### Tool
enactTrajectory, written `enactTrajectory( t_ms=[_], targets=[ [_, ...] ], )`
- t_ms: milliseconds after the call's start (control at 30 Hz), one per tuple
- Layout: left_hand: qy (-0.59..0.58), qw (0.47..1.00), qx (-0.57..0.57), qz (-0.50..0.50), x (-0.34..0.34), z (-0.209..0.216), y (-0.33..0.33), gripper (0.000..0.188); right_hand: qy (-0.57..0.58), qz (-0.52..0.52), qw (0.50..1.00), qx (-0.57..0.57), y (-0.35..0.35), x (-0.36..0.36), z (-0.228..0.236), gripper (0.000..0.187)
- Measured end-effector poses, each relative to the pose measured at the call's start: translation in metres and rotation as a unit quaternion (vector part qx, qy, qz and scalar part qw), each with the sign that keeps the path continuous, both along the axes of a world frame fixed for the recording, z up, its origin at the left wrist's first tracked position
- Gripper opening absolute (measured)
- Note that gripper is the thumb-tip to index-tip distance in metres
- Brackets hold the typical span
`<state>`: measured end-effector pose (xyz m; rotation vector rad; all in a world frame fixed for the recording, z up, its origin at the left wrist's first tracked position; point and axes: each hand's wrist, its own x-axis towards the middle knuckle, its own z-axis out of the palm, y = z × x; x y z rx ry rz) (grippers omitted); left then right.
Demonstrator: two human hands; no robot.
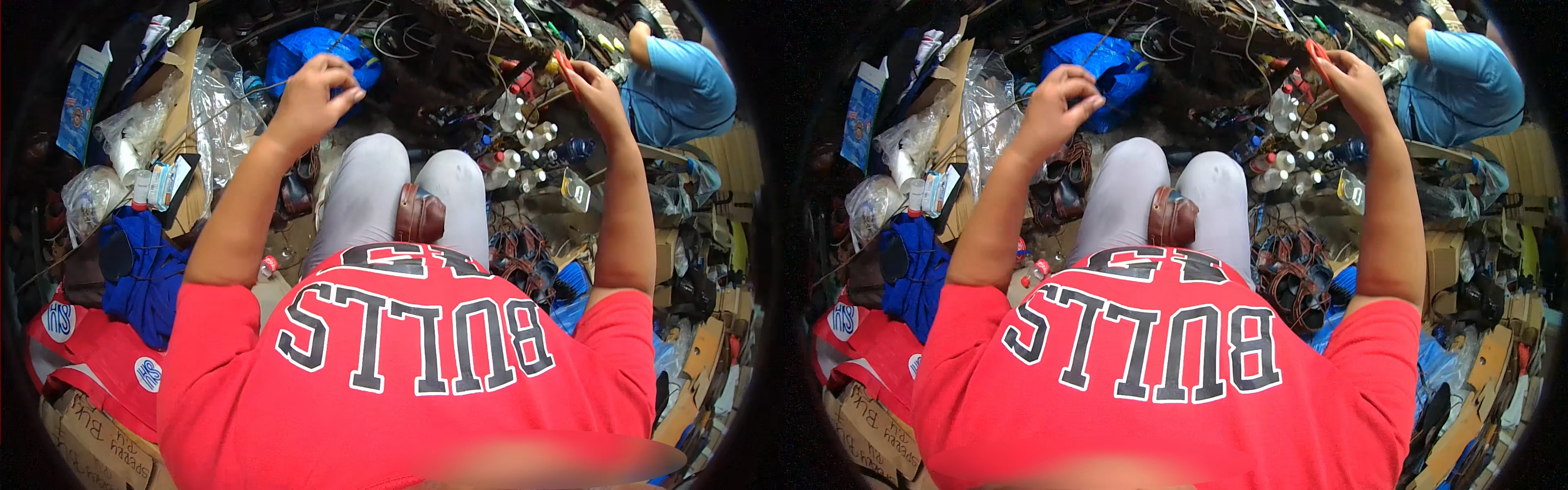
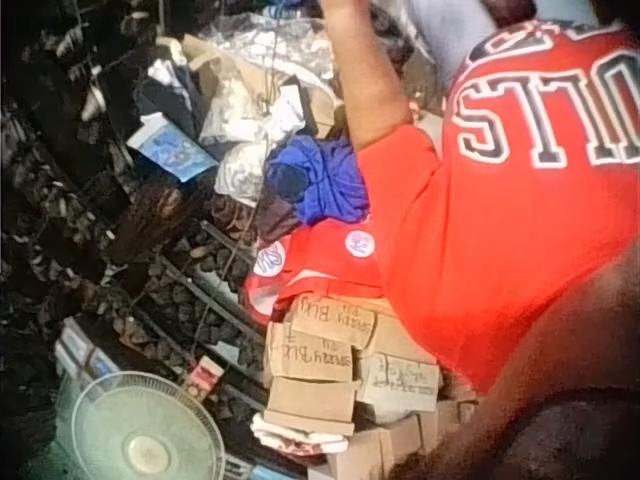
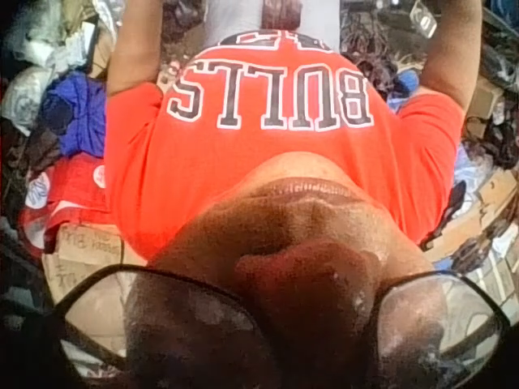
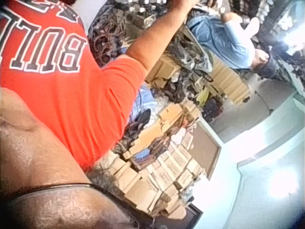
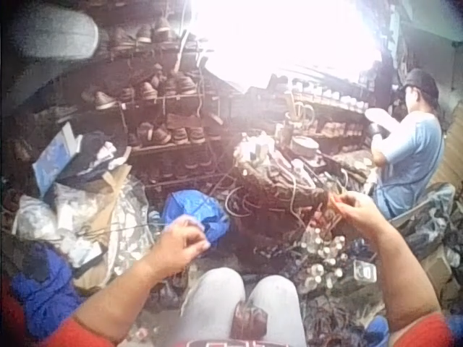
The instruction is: Stitching or repairing a leather shoe upper using a needle and thread in a workshop.
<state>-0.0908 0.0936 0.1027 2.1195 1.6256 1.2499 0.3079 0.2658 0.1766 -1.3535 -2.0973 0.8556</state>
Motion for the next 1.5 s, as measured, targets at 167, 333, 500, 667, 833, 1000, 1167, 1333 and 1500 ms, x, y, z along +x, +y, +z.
enactTrajectory(
  t_ms=[167,333,500,667,833,1000,1167,1333,1500],
  targets=[
    [-0.058,0.993,-0.081,0.062,-0.012,-0.031,-0.036,0.009,-0.200,-0.090,0.971,0.099,0.076,-0.051,-0.019,0.053],
    [-0.104,0.985,-0.114,0.072,-0.018,-0.047,-0.058,0.008,-0.297,-0.139,0.941,0.086,0.123,-0.085,-0.028,0.056],
    [-0.251,0.948,-0.173,0.088,-0.016,-0.066,-0.064,0.007,-0.352,-0.137,0.913,0.156,0.144,-0.104,-0.019,0.052],
    [-0.293,0.929,-0.218,0.058,0.005,-0.063,-0.060,0.007,-0.112,-0.051,0.963,0.239,0.061,-0.121,-0.001,0.039],
    [-0.175,0.976,-0.124,-0.040,0.052,-0.041,-0.049,0.008,0.128,0.207,0.968,-0.066,-0.088,-0.137,-0.055,0.033],
    [-0.169,0.981,-0.077,-0.061,0.075,-0.029,-0.045,0.011,0.073,0.209,0.962,-0.160,-0.146,-0.132,-0.103,0.026],
    [-0.165,0.983,-0.055,-0.065,0.069,-0.029,-0.061,0.011,0.099,0.234,0.962,-0.103,-0.152,-0.134,-0.087,0.015],
    [-0.170,0.983,-0.068,-0.006,0.052,-0.026,-0.092,0.011,0.114,0.287,0.949,-0.063,-0.166,-0.160,-0.074,0.018],
    [-0.072,0.997,0.009,-0.003,0.028,-0.018,-0.109,0.009,0.122,0.315,0.940,-0.053,-0.175,-0.177,-0.069,0.020]
  ],
)
